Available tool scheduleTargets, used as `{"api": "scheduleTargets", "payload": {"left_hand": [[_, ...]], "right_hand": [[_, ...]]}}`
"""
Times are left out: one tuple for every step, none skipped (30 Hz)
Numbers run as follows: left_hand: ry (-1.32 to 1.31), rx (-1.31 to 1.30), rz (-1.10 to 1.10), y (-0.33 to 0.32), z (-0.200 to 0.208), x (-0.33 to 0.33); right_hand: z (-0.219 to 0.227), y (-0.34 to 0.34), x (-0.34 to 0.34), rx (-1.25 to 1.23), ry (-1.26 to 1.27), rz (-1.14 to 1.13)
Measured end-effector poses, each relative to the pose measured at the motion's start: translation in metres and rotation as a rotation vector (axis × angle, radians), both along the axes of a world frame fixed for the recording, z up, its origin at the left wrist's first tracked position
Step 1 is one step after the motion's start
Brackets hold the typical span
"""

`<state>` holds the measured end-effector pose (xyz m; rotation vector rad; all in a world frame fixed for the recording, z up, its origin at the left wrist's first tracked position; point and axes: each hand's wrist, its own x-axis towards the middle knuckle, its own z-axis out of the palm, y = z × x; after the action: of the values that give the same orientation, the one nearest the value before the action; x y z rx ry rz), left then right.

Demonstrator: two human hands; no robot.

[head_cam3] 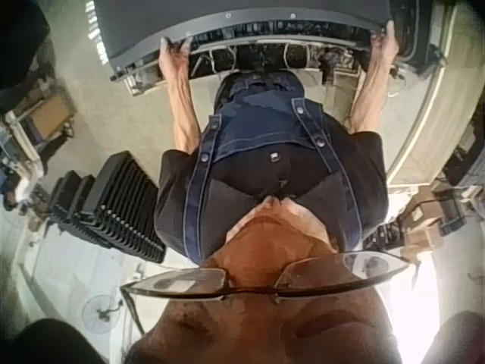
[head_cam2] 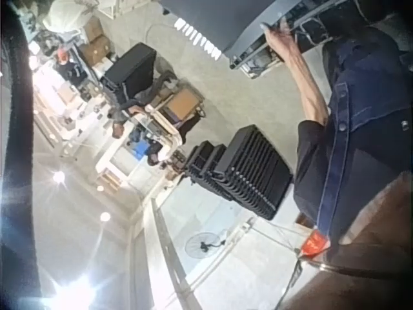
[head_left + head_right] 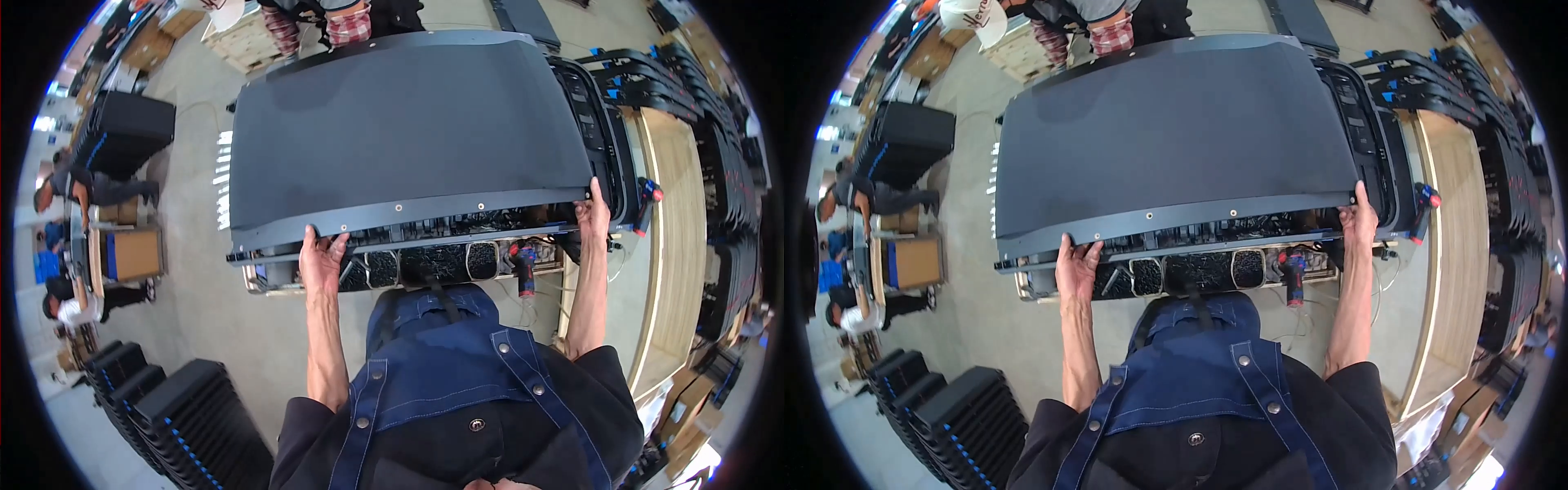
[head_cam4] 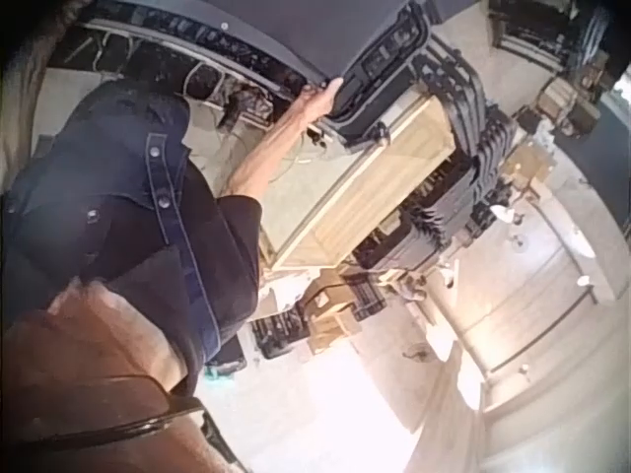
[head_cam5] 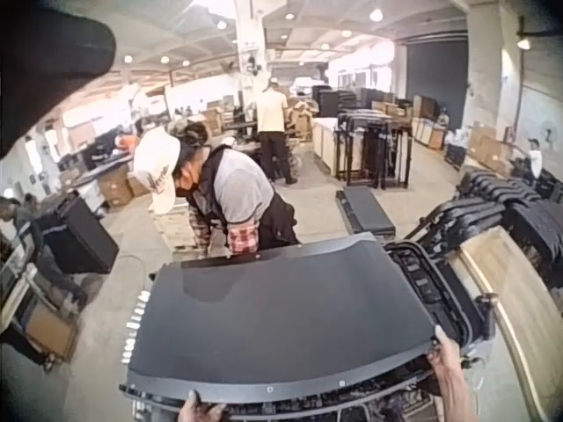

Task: Assembling the motor cover and internal components of a treadmill using power tools on a factory floor.

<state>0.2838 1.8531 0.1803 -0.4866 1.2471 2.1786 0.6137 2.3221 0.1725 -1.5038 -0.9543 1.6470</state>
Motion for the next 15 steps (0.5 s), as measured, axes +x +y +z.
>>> {"api": "scheduleTargets", "payload": {"left_hand": [[0.025,-0.058,-0.006,-0.005,-0.008,0.0],[0.049,-0.117,-0.013,-0.011,-0.015,0.001],[0.062,-0.147,0.033,-0.013,-0.018,0.001],[0.08,-0.17,0.044,-0.016,-0.017,0.001],[0.09,-0.176,0.055,-0.019,-0.016,0.0],[0.103,-0.184,0.059,-0.024,-0.014,0.001],[0.107,-0.203,0.04,-0.03,-0.015,0.002],[0.106,-0.205,0.05,-0.034,-0.016,0.008],[0.116,-0.236,0.053,-0.032,-0.012,0.015],[0.127,-0.269,0.06,-0.032,-0.009,0.02],[0.115,-0.275,0.039,-0.035,-0.013,0.022],[0.112,-0.271,0.049,-0.036,-0.016,0.028],[0.116,-0.286,0.03,-0.037,-0.018,0.028],[0.12,-0.299,0.013,-0.037,-0.021,0.03],[0.122,-0.349,-0.008,-0.035,-0.015,0.033]], "right_hand": [[0.001,-0.003,-0.008,0.056,-0.058,0.006],[0.005,-0.008,-0.007,0.077,-0.148,0.094],[0.015,-0.018,-0.009,0.1,-0.184,0.111],[0.024,-0.027,-0.006,0.123,-0.218,0.118],[0.024,-0.027,0.0,0.128,-0.224,0.14],[0.024,-0.028,0.01,0.176,-0.259,0.153],[0.024,-0.031,0.014,0.222,-0.29,0.161],[0.024,-0.034,0.018,0.223,-0.289,0.172],[0.024,-0.038,0.021,0.281,-0.393,0.228],[0.025,-0.042,0.024,0.339,-0.495,0.287],[0.023,-0.052,0.024,0.372,-0.509,0.318],[0.016,-0.052,0.031,0.383,-0.522,0.317],[0.013,-0.052,0.035,0.383,-0.544,0.316],[0.011,-0.051,0.037,0.384,-0.568,0.315],[0.011,-0.053,0.036,0.387,-0.572,0.313]]}}
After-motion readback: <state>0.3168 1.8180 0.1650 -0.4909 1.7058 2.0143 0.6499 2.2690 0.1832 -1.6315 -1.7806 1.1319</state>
